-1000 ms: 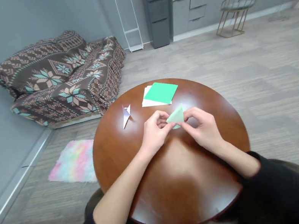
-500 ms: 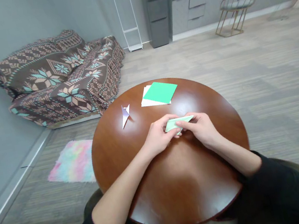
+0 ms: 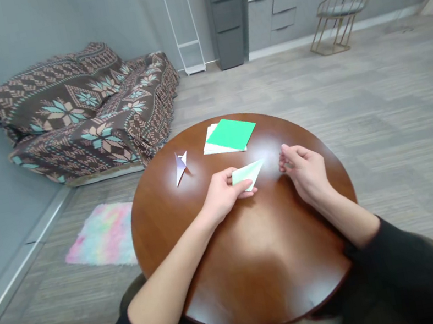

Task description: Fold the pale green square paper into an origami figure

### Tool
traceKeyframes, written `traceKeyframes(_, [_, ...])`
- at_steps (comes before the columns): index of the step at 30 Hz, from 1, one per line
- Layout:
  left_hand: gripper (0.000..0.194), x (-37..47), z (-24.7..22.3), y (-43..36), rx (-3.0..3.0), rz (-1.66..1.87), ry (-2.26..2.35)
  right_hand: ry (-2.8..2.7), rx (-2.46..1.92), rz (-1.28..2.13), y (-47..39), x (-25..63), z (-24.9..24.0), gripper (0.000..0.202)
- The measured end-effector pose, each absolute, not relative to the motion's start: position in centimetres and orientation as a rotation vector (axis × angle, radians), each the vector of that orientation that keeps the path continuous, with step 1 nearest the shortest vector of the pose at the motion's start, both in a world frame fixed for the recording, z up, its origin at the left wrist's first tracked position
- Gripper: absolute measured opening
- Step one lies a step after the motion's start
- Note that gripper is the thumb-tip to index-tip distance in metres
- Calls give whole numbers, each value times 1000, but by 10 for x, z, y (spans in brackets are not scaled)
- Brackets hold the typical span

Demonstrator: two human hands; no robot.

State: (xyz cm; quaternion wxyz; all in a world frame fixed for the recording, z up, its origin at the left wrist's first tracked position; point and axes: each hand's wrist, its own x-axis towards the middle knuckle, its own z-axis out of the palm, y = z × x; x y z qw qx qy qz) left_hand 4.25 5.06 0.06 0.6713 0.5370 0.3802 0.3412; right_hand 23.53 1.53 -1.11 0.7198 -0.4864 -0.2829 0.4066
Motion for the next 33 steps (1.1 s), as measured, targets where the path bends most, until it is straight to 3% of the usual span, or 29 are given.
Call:
traceKeyframes(11, [33,40,7,45,1510,592,816,-1076,-1117,984,1,221,-7,17])
traceKeyframes(21, [41,38,6,45,1191,527,478,-1251,-936,984,-7,218,6,18])
traceKeyframes(33, [47,39,10,41,1154,465,384,-1187,-915,1014,-11,219,14,13])
